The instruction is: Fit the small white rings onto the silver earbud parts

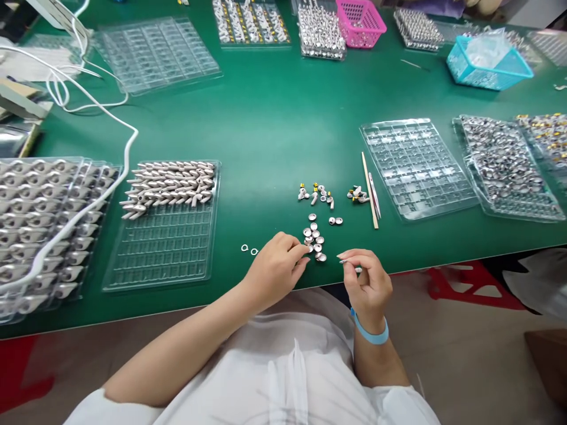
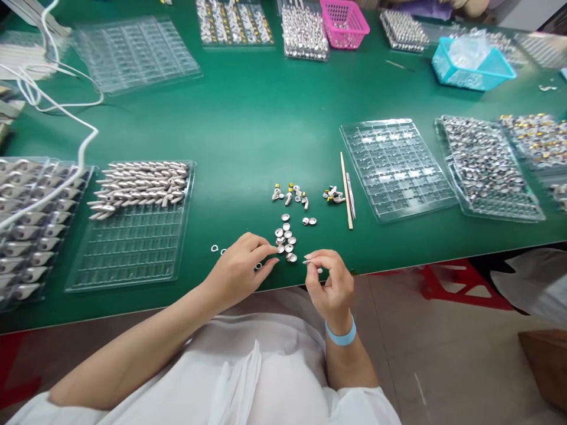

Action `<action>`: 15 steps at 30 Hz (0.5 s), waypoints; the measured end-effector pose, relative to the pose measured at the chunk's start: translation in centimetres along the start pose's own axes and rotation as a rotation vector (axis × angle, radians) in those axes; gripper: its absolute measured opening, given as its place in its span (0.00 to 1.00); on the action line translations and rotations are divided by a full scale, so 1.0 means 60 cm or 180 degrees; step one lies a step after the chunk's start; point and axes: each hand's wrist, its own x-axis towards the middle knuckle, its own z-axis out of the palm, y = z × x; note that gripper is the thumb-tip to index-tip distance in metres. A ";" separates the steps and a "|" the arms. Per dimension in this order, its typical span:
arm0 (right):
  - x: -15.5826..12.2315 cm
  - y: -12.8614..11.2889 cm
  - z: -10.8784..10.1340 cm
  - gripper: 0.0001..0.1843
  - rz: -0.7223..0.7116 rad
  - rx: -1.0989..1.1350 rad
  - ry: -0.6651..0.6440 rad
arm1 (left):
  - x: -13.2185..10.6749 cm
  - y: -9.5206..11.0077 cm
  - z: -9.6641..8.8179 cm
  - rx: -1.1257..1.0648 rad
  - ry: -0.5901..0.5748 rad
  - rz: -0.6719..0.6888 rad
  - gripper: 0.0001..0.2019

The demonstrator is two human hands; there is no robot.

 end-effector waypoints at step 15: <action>0.003 -0.029 0.017 0.07 0.0070 0.0061 -0.0477 | -0.001 0.003 0.006 -0.0577 0.0490 0.0222 0.04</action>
